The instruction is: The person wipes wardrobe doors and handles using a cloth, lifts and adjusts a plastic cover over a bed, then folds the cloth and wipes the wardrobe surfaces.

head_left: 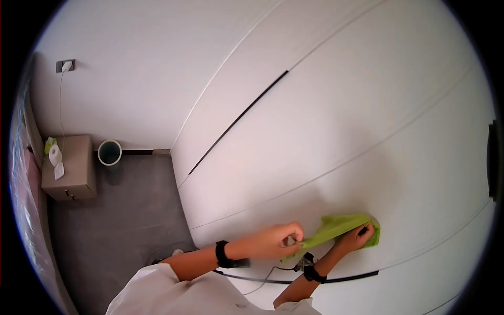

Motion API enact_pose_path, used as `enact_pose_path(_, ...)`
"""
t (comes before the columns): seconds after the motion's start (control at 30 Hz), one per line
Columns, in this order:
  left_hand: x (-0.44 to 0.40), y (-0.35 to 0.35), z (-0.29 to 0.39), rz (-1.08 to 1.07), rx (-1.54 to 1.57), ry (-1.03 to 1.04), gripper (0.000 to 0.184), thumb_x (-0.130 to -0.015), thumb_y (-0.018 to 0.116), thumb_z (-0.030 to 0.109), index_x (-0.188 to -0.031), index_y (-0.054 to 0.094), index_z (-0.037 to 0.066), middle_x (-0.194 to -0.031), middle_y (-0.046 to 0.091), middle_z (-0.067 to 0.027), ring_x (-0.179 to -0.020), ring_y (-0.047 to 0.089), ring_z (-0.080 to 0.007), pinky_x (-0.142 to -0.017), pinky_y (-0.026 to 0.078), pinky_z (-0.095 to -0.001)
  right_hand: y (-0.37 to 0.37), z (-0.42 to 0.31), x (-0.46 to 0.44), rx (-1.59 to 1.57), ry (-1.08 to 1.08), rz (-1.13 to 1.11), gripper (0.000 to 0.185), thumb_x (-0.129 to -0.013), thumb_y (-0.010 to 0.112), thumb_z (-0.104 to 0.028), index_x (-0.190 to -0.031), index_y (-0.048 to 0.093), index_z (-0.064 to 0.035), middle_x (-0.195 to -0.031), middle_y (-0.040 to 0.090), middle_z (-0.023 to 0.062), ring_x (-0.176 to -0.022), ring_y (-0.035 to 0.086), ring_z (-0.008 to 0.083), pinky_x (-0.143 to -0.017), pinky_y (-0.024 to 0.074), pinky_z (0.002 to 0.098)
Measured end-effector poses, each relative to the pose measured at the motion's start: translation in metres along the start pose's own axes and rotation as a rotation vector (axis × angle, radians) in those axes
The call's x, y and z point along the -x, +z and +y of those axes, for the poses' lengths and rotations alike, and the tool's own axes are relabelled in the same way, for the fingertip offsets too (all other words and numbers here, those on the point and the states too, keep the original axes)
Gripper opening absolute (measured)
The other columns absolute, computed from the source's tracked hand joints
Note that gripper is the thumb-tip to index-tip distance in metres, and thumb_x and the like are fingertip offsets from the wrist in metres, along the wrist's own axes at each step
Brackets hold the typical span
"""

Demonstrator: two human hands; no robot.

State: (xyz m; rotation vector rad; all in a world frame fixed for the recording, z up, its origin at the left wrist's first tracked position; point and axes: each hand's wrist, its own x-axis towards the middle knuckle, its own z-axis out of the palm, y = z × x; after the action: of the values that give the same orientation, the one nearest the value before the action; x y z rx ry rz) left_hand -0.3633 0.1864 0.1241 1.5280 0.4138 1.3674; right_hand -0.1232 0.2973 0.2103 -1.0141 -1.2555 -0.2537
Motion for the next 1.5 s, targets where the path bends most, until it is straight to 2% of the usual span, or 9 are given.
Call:
enact_pose_path(0.1,0.002,0.009,-0.020,0.072,-0.077,0.015,0.024,-0.086,0.059,0.005,-0.107,0.049,0.008,-0.104,0.056,-0.0040,-0.091,0.055,-0.0141,-0.072,0.047,-0.0287,0.004,0.015,-0.012,0.098,-0.210,-0.041,0.013,-0.091,0.052,-0.008,-0.101,0.054,0.0017,-0.099,0.054,0.0099,-0.093,0.051,0.0220,-0.088,0.0413,0.0332)
enact_pose_path(0.27,-0.006,0.006,-0.007,0.108,-0.185,-0.004,0.039,-0.081,0.056,-0.002,-0.119,0.053,0.009,-0.109,0.059,-0.0053,-0.093,0.057,-0.0169,-0.071,0.047,-0.0290,-0.005,-0.007,-0.016,0.141,-0.064,-0.056,0.016,-0.085,0.055,-0.001,-0.101,0.054,0.0011,-0.104,0.054,0.0125,-0.098,0.051,0.0264,-0.091,0.0400,0.0368)
enact_pose_path(0.33,-0.006,-0.012,-0.013,0.038,-0.188,0.188,0.034,-0.082,0.053,-0.001,-0.115,0.055,0.010,-0.100,0.057,-0.0058,-0.089,0.057,-0.0173,-0.070,0.048,-0.0281,-0.008,-0.020,-0.010,0.220,-0.251,-0.107,0.017,-0.084,0.057,-0.001,-0.101,0.055,0.0012,-0.107,0.055,0.0153,-0.102,0.051,0.0304,-0.092,0.0398,0.0389)
enact_pose_path(0.6,-0.041,-0.081,0.016,-0.122,-0.200,-0.215,0.028,-0.081,0.053,-0.005,-0.107,0.057,0.006,-0.103,0.059,-0.0052,-0.089,0.059,-0.0149,-0.070,0.048,-0.0256,0.010,-0.054,0.003,0.369,-0.336,0.017,0.013,-0.075,0.066,-0.006,-0.085,0.058,-0.0026,-0.089,0.057,0.0145,-0.091,0.053,0.0345,-0.083,0.0426,0.0441)
enact_pose_path(0.7,-0.048,-0.093,0.042,-0.248,-0.374,-0.171,0.025,-0.082,0.052,-0.004,-0.104,0.056,0.006,-0.097,0.060,-0.0052,-0.084,0.058,-0.0147,-0.065,0.045,-0.0259,0.010,-0.087,-0.005,0.387,-0.318,-0.065,0.017,-0.068,0.069,-0.008,-0.080,0.057,-0.0050,-0.081,0.056,0.0117,-0.082,0.054,0.0333,-0.076,0.0443,0.0429)
enact_pose_path(1.0,-0.053,-0.049,0.026,-0.079,-0.227,-0.336,0.022,-0.082,0.050,-0.009,-0.100,0.045,0.003,-0.108,0.055,-0.0112,-0.098,0.054,-0.0188,-0.088,0.042,-0.0287,0.010,-0.092,-0.050,0.087,-0.215,-0.373,0.029,-0.061,0.079,-0.014,-0.082,0.061,-0.0077,-0.083,0.057,0.0073,-0.077,0.056,0.0275,-0.070,0.0462,0.0378)
enact_pose_path(1.2,-0.104,-0.052,0.027,-0.143,-0.351,-0.329,0.020,-0.082,0.058,-0.003,-0.096,0.045,0.003,-0.091,0.064,-0.0122,-0.084,0.061,-0.0197,-0.077,0.047,-0.0297,0.024,-0.101,-0.089,0.084,-0.330,-0.264,0.033,-0.059,0.082,-0.015,-0.084,0.061,-0.0090,-0.086,0.055,0.0069,-0.080,0.055,0.0282,-0.071,0.0448,0.0379)
enact_pose_path(1.3,-0.148,-0.073,0.047,-0.209,-0.438,-0.251,0.012,-0.092,0.054,0.013,-0.094,0.051,0.001,-0.078,0.063,-0.0120,-0.069,0.062,-0.0190,-0.064,0.049,-0.0325,0.050,-0.127,-0.098,0.196,-0.279,-0.242,0.033,-0.059,0.083,-0.015,-0.083,0.060,-0.0105,-0.095,0.050,0.0079,-0.082,0.052,0.0303,-0.071,0.0425,0.0404)
enact_pose_path(1.5,-0.240,-0.114,0.012,0.108,0.083,-0.484,0.029,-0.101,0.037,0.026,-0.106,0.053,0.002,-0.071,0.056,-0.0052,-0.051,0.051,-0.0126,-0.048,0.043,-0.0254,0.077,-0.111,-0.077,0.337,-0.187,-0.218,0.029,-0.063,0.081,-0.011,-0.072,0.054,-0.0102,-0.071,0.050,0.0077,-0.059,0.052,0.0255,-0.048,0.0388,0.0360)
